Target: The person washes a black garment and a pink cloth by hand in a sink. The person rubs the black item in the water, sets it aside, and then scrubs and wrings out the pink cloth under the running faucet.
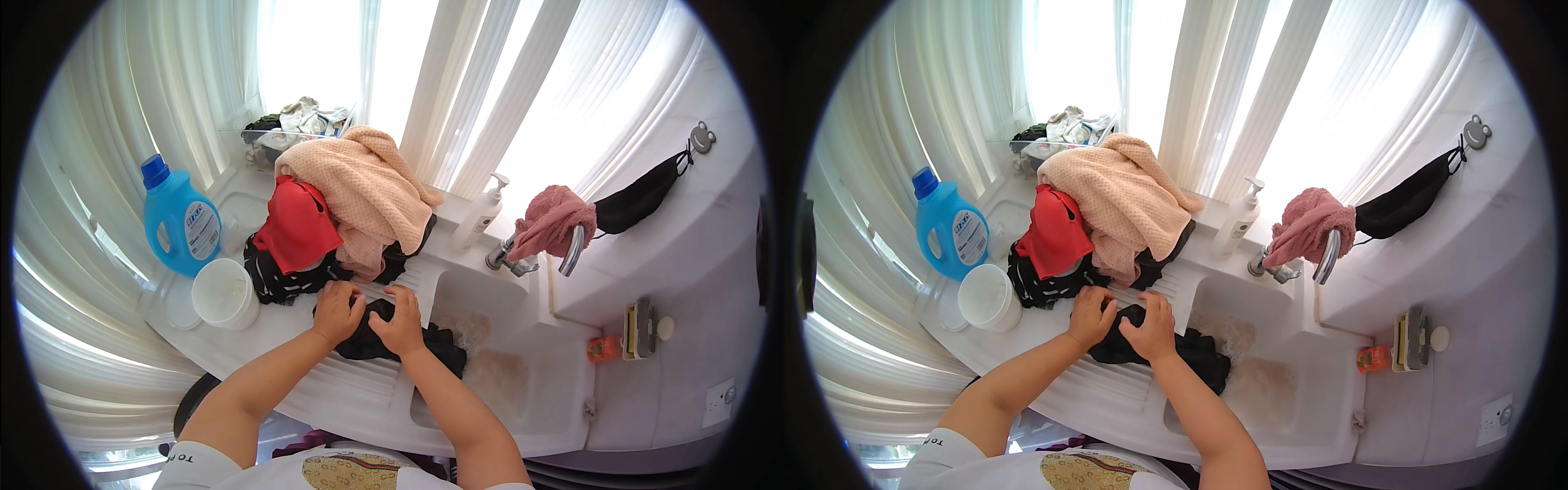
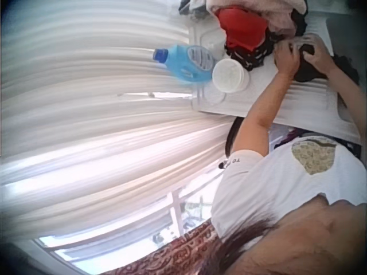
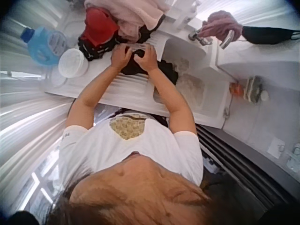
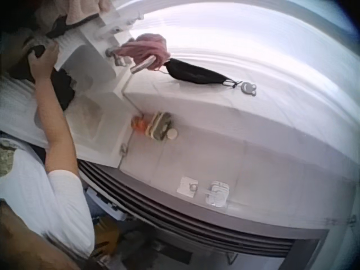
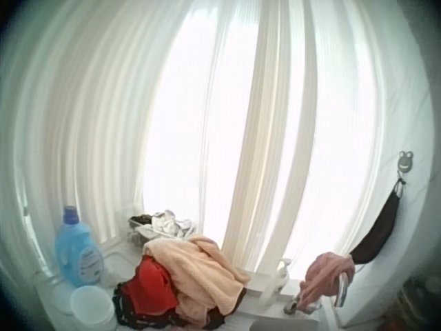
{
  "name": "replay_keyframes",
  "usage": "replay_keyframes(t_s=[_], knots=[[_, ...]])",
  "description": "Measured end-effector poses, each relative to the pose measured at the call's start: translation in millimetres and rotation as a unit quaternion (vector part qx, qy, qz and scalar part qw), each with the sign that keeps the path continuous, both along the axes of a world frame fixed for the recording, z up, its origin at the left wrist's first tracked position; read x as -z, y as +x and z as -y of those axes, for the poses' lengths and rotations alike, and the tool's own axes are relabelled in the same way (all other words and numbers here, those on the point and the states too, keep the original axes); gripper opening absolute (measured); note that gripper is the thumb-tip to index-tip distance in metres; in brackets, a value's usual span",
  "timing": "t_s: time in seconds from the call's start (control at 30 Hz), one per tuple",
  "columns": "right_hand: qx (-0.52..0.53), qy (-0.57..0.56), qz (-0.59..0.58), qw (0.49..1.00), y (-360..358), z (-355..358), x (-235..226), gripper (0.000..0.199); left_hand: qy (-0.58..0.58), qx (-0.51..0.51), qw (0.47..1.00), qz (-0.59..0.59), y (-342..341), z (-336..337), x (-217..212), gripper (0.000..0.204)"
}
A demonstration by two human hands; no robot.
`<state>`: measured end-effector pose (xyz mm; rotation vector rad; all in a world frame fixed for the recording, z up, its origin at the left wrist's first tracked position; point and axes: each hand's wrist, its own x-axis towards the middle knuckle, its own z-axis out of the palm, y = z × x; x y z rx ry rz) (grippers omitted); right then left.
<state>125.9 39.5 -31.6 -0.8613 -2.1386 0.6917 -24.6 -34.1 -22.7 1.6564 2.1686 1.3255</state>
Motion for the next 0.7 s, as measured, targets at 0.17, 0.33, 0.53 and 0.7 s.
replay_keyframes(t_s=[0.17, 0.33, 0.53, 0.7], knots=[[-0.121, -0.084, 0.175, 0.974, 42.3, 43.4, -35.9, 0.081, -0.173, 0.035, 0.983, -0.043, 15.9, 53.6, -19.2, 0.052], [-0.181, 0.17, 0.035, 0.968, 68.2, 89.6, -23.6, 0.056, 0.067, 0.153, 0.984, -0.069, 40.8, 101.4, 0.5, 0.033], [-0.019, 0.046, 0.03, 0.998, 2.5, 2.1, -19.2, 0.047, 0.019, 0.001, 0.996, -0.089, 5.9, -13.1, -1.9, 0.021], [-0.157, 0.022, 0.098, 0.982, 57.5, 54.3, -39.4, 0.064, 0.024, 0.138, 0.988, -0.064, 17.1, 57.2, -8.8, 0.037]])
